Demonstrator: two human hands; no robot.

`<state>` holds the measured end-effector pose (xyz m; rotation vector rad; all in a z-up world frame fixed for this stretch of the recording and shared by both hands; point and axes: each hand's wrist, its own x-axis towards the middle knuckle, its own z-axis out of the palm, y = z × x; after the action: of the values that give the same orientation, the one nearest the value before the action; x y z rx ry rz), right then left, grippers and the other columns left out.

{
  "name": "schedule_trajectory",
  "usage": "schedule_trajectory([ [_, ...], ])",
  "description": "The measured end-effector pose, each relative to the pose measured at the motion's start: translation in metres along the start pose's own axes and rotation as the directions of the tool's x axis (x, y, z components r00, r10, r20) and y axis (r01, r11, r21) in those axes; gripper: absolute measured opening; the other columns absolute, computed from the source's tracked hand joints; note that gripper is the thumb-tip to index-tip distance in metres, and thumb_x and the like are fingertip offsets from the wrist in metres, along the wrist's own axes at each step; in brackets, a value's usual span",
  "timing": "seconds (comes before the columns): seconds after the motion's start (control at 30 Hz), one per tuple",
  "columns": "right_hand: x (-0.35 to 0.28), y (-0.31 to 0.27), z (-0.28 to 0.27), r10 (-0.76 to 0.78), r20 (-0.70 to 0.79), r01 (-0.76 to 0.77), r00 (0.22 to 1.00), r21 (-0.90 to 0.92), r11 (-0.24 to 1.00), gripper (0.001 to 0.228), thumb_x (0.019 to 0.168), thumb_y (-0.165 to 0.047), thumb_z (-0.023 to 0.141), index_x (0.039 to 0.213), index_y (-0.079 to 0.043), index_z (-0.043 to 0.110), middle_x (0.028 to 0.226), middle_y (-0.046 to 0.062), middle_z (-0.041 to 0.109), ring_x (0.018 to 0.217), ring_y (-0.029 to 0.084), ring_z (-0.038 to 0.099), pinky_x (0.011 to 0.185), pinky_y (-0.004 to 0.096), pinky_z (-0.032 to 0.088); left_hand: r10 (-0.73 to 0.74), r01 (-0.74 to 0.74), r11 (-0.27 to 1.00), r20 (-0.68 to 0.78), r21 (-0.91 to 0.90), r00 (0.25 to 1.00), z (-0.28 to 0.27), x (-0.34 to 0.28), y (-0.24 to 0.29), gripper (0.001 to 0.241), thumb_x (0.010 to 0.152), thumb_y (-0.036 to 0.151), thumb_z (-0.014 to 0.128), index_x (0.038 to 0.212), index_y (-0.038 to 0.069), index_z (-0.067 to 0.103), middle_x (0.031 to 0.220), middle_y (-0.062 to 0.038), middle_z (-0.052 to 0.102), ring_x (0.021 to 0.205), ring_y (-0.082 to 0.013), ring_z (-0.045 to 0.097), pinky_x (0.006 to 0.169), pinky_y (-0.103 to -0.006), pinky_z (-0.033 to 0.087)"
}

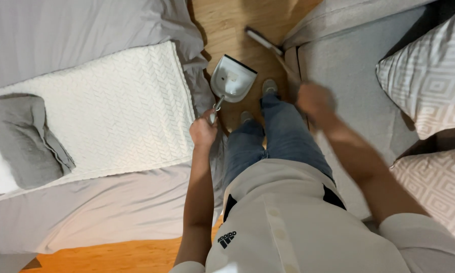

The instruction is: The person sweeps the wooden floor using a broom and dustpan, collecting debris into the dustpan. They move around the room, sweeping near a bed and a sofa.

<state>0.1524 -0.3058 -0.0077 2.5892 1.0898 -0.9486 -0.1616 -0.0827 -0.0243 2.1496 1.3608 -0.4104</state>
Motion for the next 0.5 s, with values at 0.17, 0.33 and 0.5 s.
schedule_trajectory([
  [0.17,-0.015,-0.032,0.078,0.178,0.148,-0.199,0.973,0.145,0.969,0.025,0.095,-0.011,0.06,0.097,0.008,0.077,0.093,0.027,0.076,0.09,0.045,0.075,0.074,0.052,0.062,0.074,-0.074,0.997,0.015,-0.012,0.997,0.003,-0.003,-0.014,0.034,0.092,0.038,0.067,0.125,0.042,0.069,0.089,-0.018,0.077,0.093,-0.0423,0.074,0.087,-0.0539,0.059],
  [0.33,-0.023,0.042,0.045,0.043,-0.082,-0.03,0.996,0.151,0.988,0.028,0.099,-0.018,0.059,0.107,-0.003,0.08,0.092,0.027,0.077,0.09,0.049,0.075,0.074,0.058,0.062,0.163,-0.163,0.986,0.024,0.034,0.986,0.0,-0.004,-0.011,0.033,0.092,0.038,0.067,0.125,0.04,0.07,0.09,-0.017,0.077,0.092,-0.0413,0.074,0.086,-0.054,0.059],
  [0.5,-0.04,0.068,0.067,0.186,-0.035,-0.177,0.982,0.175,0.968,0.031,0.099,-0.021,0.058,0.12,-0.01,0.078,0.096,0.024,0.077,0.091,0.044,0.075,0.073,0.054,0.063,0.198,-0.201,0.978,0.055,0.06,0.979,-0.007,-0.002,-0.007,0.032,0.092,0.037,0.068,0.124,0.041,0.07,0.092,-0.013,0.078,0.092,-0.0397,0.075,0.085,-0.0529,0.059],
])
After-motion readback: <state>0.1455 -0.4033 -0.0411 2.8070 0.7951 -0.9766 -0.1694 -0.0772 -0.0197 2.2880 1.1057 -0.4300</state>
